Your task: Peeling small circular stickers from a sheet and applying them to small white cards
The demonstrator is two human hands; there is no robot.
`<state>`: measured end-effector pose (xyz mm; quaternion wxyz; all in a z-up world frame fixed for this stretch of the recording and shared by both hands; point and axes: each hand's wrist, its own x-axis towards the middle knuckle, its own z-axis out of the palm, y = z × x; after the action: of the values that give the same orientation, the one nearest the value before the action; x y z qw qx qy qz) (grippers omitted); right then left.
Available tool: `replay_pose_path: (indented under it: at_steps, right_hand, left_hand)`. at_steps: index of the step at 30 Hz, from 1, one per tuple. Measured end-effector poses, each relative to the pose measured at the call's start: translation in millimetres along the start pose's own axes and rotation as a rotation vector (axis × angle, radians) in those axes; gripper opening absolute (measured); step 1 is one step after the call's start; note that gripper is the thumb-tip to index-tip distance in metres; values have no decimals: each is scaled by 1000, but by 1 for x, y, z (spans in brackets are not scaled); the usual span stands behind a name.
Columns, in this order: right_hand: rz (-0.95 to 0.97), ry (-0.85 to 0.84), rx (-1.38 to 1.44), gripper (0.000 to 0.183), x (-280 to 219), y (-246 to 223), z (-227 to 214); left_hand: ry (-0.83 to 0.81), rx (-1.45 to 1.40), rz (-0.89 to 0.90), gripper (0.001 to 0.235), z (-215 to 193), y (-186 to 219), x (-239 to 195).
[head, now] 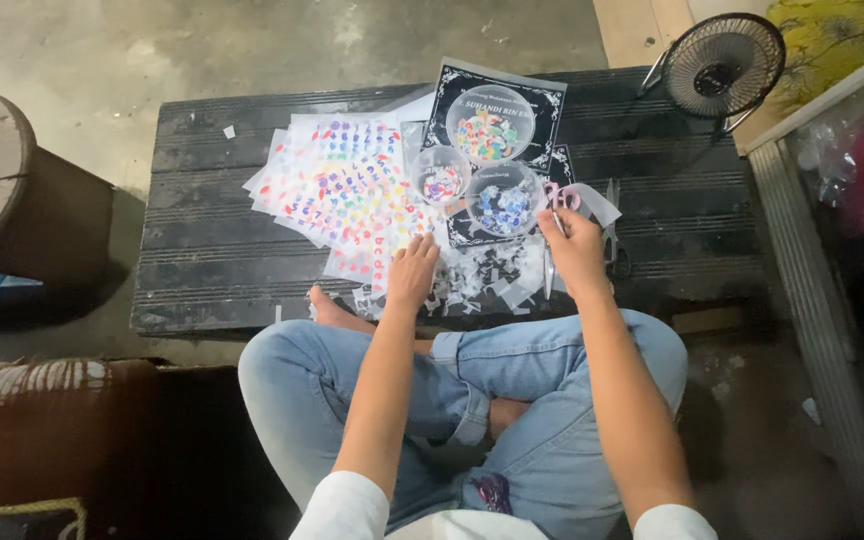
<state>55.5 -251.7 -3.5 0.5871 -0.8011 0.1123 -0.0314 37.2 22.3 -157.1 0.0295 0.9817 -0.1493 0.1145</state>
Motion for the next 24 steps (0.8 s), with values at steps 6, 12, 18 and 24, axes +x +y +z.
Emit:
replay_pose_path:
  at_steps: [6, 12, 18, 24]
  right_hand:
    - [28, 26, -72, 29, -3, -6, 0]
    - [25, 44, -108, 30, -1, -4, 5]
    - [8, 32, -139, 29, 1, 0, 4]
    - [-16, 22, -125, 29, -4, -7, 3]
  left_hand:
    - [-30, -16, -66, 21, 14, -3, 3]
    - [-169, -106, -224, 53, 1, -3, 5]
    - [-56, -272, -294, 19, 5, -9, 13]
    - [208, -583, -402, 19, -32, -13, 28]
